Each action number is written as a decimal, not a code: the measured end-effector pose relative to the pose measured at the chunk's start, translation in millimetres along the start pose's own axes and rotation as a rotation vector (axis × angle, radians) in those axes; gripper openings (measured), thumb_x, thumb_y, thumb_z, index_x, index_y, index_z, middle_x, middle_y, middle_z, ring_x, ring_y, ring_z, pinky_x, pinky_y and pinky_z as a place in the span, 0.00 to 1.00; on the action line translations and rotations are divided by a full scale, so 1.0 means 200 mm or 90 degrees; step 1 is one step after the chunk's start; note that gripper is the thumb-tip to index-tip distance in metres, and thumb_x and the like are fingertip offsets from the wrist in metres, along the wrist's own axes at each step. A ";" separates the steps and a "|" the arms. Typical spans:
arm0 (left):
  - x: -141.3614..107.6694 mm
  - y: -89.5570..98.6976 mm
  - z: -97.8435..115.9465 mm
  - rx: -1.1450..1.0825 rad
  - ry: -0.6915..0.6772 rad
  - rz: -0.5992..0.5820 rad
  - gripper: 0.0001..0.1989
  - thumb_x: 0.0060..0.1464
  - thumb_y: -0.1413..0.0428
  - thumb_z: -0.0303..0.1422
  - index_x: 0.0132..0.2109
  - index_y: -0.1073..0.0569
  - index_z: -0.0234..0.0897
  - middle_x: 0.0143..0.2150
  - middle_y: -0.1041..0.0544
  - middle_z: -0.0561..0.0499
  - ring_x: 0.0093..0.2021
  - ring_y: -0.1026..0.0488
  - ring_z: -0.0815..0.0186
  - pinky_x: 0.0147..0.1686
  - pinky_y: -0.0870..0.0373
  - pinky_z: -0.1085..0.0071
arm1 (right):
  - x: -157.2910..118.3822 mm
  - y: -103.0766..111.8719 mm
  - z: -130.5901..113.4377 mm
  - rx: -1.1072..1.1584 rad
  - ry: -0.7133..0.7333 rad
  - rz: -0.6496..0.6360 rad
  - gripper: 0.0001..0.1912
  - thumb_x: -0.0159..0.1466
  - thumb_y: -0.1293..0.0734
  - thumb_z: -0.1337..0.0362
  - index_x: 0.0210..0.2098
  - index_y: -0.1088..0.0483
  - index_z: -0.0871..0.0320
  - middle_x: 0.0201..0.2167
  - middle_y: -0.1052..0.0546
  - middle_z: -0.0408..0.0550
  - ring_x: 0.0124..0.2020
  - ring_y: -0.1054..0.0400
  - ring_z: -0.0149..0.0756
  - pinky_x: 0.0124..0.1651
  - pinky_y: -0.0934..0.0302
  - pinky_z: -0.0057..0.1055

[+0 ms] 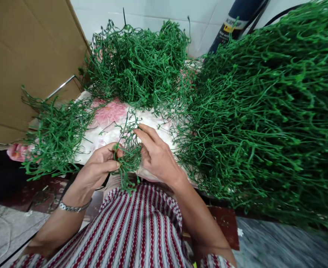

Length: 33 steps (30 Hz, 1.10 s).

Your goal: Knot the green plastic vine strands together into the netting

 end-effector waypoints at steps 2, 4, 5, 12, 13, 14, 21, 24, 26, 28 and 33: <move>0.00 -0.01 -0.01 -0.003 -0.004 0.003 0.07 0.38 0.45 0.23 0.29 0.34 0.35 0.27 0.37 0.56 0.26 0.42 0.75 0.25 0.45 0.78 | -0.01 0.03 0.01 -0.006 -0.009 0.019 0.21 0.60 0.44 0.76 0.51 0.36 0.62 0.53 0.33 0.57 0.56 0.39 0.39 0.56 0.39 0.40; 0.01 0.00 -0.01 0.014 -0.047 0.036 0.07 0.39 0.46 0.22 0.29 0.34 0.36 0.29 0.38 0.55 0.28 0.41 0.74 0.25 0.44 0.78 | -0.04 0.09 0.01 -0.017 -0.027 0.094 0.17 0.60 0.42 0.75 0.47 0.32 0.60 0.49 0.30 0.54 0.52 0.35 0.38 0.53 0.37 0.39; 0.01 0.01 -0.01 0.033 -0.078 0.060 0.07 0.39 0.46 0.22 0.28 0.34 0.36 0.32 0.39 0.55 0.29 0.40 0.73 0.25 0.43 0.78 | -0.06 0.13 0.00 -0.017 -0.037 0.138 0.15 0.60 0.41 0.75 0.45 0.31 0.59 0.46 0.28 0.53 0.49 0.33 0.37 0.52 0.36 0.38; -0.02 0.00 0.09 0.402 -0.299 0.227 0.06 0.42 0.46 0.22 0.28 0.32 0.37 0.46 0.36 0.50 0.52 0.40 0.59 0.53 0.44 0.59 | -0.08 0.18 -0.09 0.025 0.018 0.155 0.11 0.57 0.36 0.75 0.39 0.30 0.60 0.35 0.27 0.49 0.38 0.32 0.34 0.41 0.35 0.32; -0.03 -0.01 0.10 0.452 -0.315 0.229 0.06 0.43 0.47 0.22 0.28 0.32 0.38 0.46 0.35 0.49 0.53 0.41 0.58 0.54 0.46 0.57 | -0.07 0.18 -0.09 0.011 0.029 0.165 0.11 0.57 0.36 0.74 0.40 0.30 0.61 0.35 0.27 0.49 0.38 0.32 0.34 0.41 0.35 0.33; -0.04 -0.01 0.11 0.486 -0.333 0.220 0.07 0.43 0.47 0.21 0.29 0.32 0.38 0.45 0.34 0.49 0.52 0.41 0.58 0.54 0.47 0.57 | -0.05 0.19 -0.09 -0.007 0.034 0.182 0.11 0.57 0.36 0.74 0.40 0.30 0.61 0.36 0.27 0.50 0.39 0.32 0.35 0.42 0.36 0.34; -0.05 -0.06 0.11 0.463 -0.427 0.058 0.08 0.47 0.52 0.20 0.33 0.34 0.37 0.36 0.30 0.48 0.42 0.34 0.62 0.44 0.38 0.64 | 0.05 0.15 0.02 -0.022 0.006 0.018 0.08 0.62 0.39 0.70 0.38 0.30 0.60 0.38 0.26 0.50 0.42 0.34 0.37 0.47 0.40 0.38; -0.04 -0.05 0.07 0.442 -0.377 0.058 0.09 0.47 0.52 0.20 0.34 0.33 0.37 0.34 0.30 0.49 0.39 0.34 0.63 0.42 0.38 0.66 | 0.03 0.14 0.03 0.046 -0.024 -0.027 0.09 0.64 0.42 0.68 0.35 0.30 0.60 0.33 0.26 0.48 0.38 0.33 0.34 0.44 0.40 0.35; -0.04 -0.05 0.05 0.398 -0.322 0.062 0.12 0.46 0.51 0.20 0.37 0.32 0.38 0.35 0.29 0.50 0.40 0.34 0.63 0.41 0.38 0.68 | 0.01 0.14 0.02 0.095 -0.036 -0.020 0.09 0.65 0.42 0.66 0.37 0.31 0.60 0.34 0.26 0.48 0.38 0.33 0.33 0.43 0.39 0.34; -0.04 -0.04 0.03 0.337 -0.263 0.047 0.15 0.44 0.51 0.21 0.40 0.31 0.38 0.36 0.29 0.50 0.40 0.33 0.63 0.40 0.38 0.70 | -0.01 0.13 0.00 0.134 -0.035 -0.027 0.09 0.64 0.40 0.63 0.40 0.32 0.60 0.35 0.27 0.49 0.38 0.33 0.33 0.43 0.39 0.33; -0.04 -0.05 0.03 0.183 -0.165 -0.005 0.16 0.46 0.47 0.28 0.45 0.31 0.37 0.38 0.29 0.49 0.38 0.33 0.63 0.36 0.37 0.71 | -0.04 0.09 -0.03 0.086 -0.042 0.056 0.07 0.63 0.38 0.66 0.38 0.31 0.61 0.30 0.29 0.48 0.33 0.35 0.32 0.37 0.39 0.31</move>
Point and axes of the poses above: each hand's wrist, its own x-axis towards the middle knuckle, its own y-axis out of the back of the hand, z = x × y, the point moved 5 cm from there along x, towards the middle knuckle
